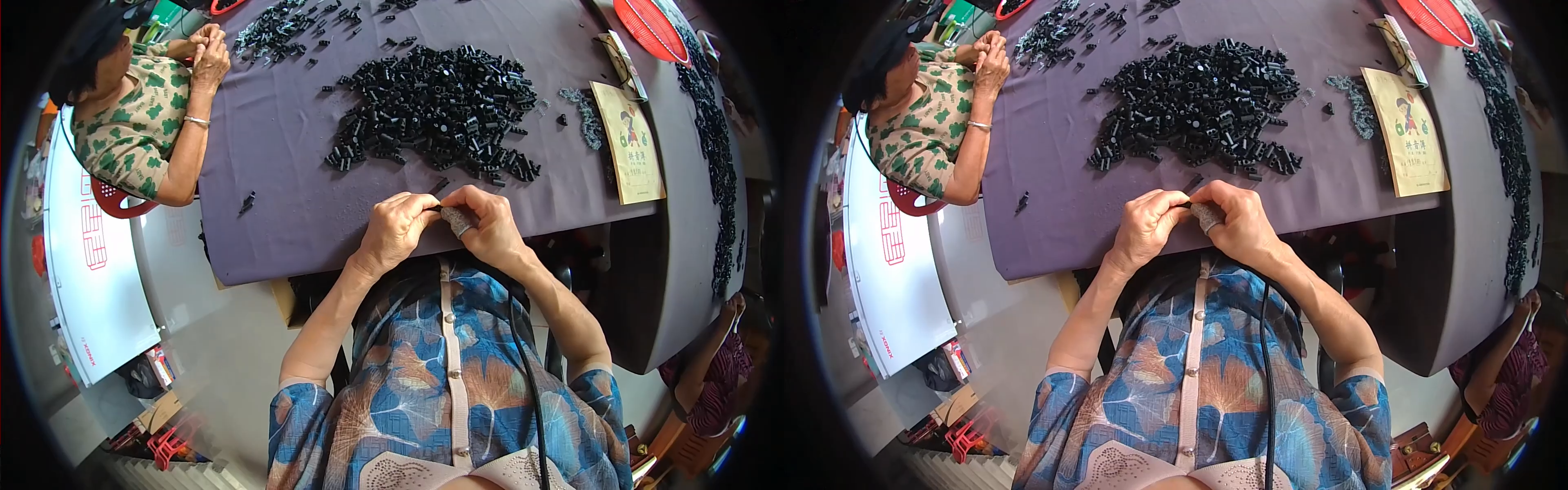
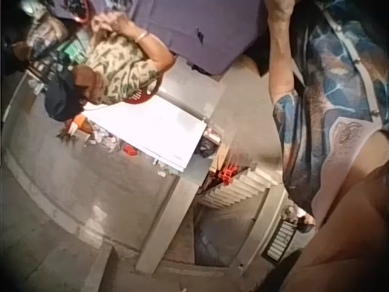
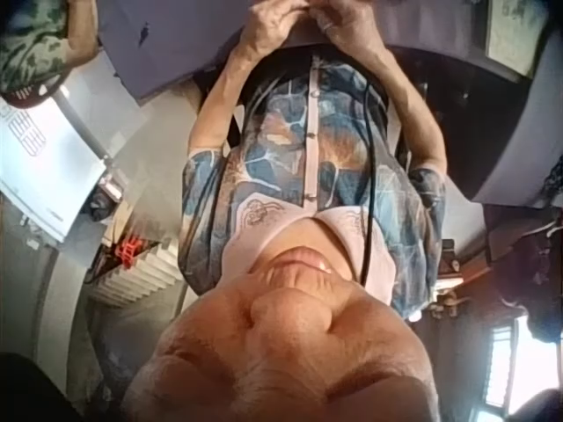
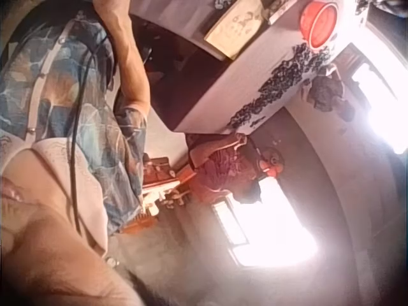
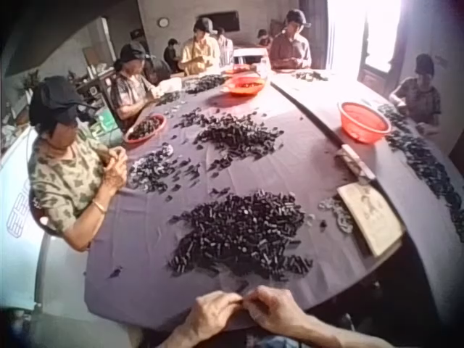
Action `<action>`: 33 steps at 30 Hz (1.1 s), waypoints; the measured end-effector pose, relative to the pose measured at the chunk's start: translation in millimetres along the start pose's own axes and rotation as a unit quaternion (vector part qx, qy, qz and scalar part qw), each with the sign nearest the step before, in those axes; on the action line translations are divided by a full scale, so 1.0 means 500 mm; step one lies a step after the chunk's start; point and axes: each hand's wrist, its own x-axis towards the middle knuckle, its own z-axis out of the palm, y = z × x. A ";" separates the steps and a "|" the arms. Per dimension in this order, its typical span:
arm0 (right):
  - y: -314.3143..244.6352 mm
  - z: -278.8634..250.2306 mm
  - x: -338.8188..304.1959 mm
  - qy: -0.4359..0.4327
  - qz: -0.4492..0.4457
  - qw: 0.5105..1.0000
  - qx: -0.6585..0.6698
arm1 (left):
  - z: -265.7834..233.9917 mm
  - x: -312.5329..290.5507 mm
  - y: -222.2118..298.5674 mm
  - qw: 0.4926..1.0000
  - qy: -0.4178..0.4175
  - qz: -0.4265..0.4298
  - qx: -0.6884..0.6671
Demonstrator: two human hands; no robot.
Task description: The person is sorting and grouping small black plastic components on a table.
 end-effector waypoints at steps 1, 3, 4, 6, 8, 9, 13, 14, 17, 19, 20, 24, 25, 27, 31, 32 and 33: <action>0.001 -0.001 0.001 0.008 -0.073 0.996 -0.057 | 0.001 0.000 0.000 1.000 -0.001 0.000 0.000; 0.007 0.000 0.001 0.000 -0.098 0.992 -0.080 | 0.000 0.002 0.001 1.000 -0.003 0.015 0.016; 0.009 0.000 0.001 -0.009 -0.123 0.987 -0.103 | 0.001 0.002 0.000 1.000 -0.004 0.016 0.016; 0.009 0.001 -0.001 -0.011 -0.132 0.984 -0.116 | 0.003 0.000 -0.006 0.999 -0.006 0.035 0.036; 0.009 0.001 -0.002 -0.013 -0.141 0.981 -0.130 | 0.005 -0.002 -0.008 0.998 0.000 0.042 0.038; 0.009 0.001 -0.003 -0.012 -0.117 0.987 -0.111 | 0.006 -0.003 -0.009 0.998 0.005 0.049 0.039; 0.001 0.002 -0.007 -0.007 -0.029 0.998 -0.061 | 0.012 -0.011 -0.015 0.998 0.017 0.050 0.030; 0.002 0.001 -0.006 -0.007 -0.030 0.998 -0.062 | 0.012 -0.011 -0.014 0.998 0.014 0.055 0.032; 0.003 -0.002 -0.003 -0.018 0.025 0.999 -0.010 | 0.015 -0.010 -0.017 0.997 0.010 0.068 0.036; 0.003 -0.006 -0.001 -0.041 0.131 0.990 0.031 | 0.014 -0.011 -0.017 0.996 0.007 0.076 0.038; 0.000 -0.008 0.002 -0.041 0.130 0.990 0.031 | 0.014 -0.012 -0.016 0.995 0.003 0.082 0.048; 0.000 -0.009 0.006 -0.061 0.241 0.956 0.158 | 0.019 -0.018 -0.017 0.994 0.010 0.085 0.061; 0.003 -0.008 0.004 -0.059 0.240 0.956 0.161 | 0.020 -0.020 -0.016 0.994 0.011 0.085 0.062; 0.017 -0.004 0.000 -0.054 0.218 0.959 0.173 | 0.024 -0.020 -0.018 0.999 0.023 0.039 0.017; 0.024 -0.006 -0.013 -0.040 0.190 0.955 0.222 | 0.028 -0.025 -0.006 0.997 0.040 -0.039 -0.055; 0.027 -0.004 -0.016 -0.040 0.189 0.956 0.222 | 0.029 -0.027 -0.007 0.988 0.036 -0.088 -0.125; 0.032 -0.002 -0.019 -0.034 0.188 0.945 0.264 | 0.029 -0.028 -0.006 0.971 0.031 -0.137 -0.195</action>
